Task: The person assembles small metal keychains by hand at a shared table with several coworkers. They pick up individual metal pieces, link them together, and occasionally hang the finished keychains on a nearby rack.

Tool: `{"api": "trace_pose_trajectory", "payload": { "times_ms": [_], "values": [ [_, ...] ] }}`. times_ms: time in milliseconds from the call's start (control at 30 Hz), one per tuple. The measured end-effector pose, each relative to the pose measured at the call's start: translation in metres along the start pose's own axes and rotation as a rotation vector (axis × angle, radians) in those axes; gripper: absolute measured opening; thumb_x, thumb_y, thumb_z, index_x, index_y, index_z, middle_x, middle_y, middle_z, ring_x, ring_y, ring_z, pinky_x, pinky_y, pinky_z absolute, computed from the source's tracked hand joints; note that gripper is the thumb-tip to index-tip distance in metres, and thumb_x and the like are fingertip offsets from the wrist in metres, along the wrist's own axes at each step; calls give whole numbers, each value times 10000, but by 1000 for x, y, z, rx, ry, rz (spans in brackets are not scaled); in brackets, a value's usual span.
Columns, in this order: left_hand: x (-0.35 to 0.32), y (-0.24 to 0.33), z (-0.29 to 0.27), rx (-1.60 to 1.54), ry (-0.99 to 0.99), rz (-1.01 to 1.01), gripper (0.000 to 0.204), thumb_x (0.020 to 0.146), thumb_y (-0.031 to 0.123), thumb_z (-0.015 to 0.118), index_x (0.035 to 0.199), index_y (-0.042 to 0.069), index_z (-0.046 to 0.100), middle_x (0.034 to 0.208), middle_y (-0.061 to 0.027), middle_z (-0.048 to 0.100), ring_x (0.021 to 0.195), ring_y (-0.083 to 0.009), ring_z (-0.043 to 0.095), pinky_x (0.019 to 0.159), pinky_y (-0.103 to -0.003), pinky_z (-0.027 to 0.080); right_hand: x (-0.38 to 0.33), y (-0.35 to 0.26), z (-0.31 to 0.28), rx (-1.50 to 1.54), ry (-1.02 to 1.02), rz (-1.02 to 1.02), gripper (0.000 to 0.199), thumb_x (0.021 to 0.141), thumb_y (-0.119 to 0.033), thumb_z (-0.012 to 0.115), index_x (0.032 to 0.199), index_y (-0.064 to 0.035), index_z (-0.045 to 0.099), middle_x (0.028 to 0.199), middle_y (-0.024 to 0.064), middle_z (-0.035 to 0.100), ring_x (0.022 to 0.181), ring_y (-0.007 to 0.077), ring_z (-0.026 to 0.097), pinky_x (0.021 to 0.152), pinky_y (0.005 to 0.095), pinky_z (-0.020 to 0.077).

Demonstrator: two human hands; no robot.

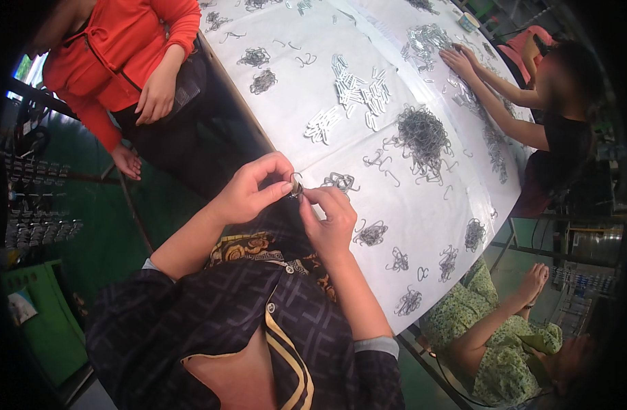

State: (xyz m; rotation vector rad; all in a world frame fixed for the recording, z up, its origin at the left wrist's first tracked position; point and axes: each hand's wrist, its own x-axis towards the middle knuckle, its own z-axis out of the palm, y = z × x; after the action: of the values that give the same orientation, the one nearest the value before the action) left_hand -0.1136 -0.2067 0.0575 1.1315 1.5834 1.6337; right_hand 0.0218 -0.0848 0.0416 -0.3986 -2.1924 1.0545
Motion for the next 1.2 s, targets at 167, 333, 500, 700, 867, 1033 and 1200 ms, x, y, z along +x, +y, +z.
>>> {"api": "trace_pose_trajectory", "payload": {
  "times_ms": [167,333,500,700,867,1033,1200],
  "values": [
    [-1,1,1,95,-21,-5,77,904,62,573,954,6,557,901,-37,549,850,-112,519,783,-262,434,0,-3,-3,4,-2,17,106,729,28,712,815,-25,678,766,82,652,698,206,634,641,295,489],
    [-2,2,6,117,0,-40,80,899,52,563,961,1,564,923,-52,598,800,-113,534,742,-262,450,-3,1,-3,-16,-8,0,128,720,23,717,829,-34,680,768,83,647,704,229,635,638,313,491],
    [-1,10,8,98,-19,-66,75,900,37,548,960,-6,554,973,-75,650,794,-123,573,743,-266,464,-3,0,-5,-31,-58,-21,125,720,14,717,828,-36,679,773,81,647,705,232,635,638,318,493],
    [-8,9,7,105,-17,-36,67,914,15,522,977,-9,528,961,-96,661,851,-136,625,800,-280,485,2,12,-10,108,-64,-60,130,749,-18,720,875,-27,689,771,91,645,678,222,625,628,319,489],
    [-12,8,10,82,-35,-20,61,915,4,516,974,-7,520,955,-96,650,877,-139,622,811,-282,484,36,56,2,-126,-38,212,182,777,-83,724,944,-15,696,804,133,622,709,269,623,657,351,494],
    [-15,14,14,107,-33,-20,46,912,-3,509,957,-2,514,957,-99,648,874,-131,616,807,-277,482,71,89,36,-397,-112,199,188,778,-134,733,896,-3,669,852,175,608,802,347,610,716,410,493],
    [-20,14,16,123,-26,-38,38,916,5,511,954,0,512,942,-95,649,883,-137,621,813,-282,485,78,106,44,-454,-135,178,174,787,-145,714,825,11,645,844,184,618,793,385,613,714,440,494]
  ]
}}
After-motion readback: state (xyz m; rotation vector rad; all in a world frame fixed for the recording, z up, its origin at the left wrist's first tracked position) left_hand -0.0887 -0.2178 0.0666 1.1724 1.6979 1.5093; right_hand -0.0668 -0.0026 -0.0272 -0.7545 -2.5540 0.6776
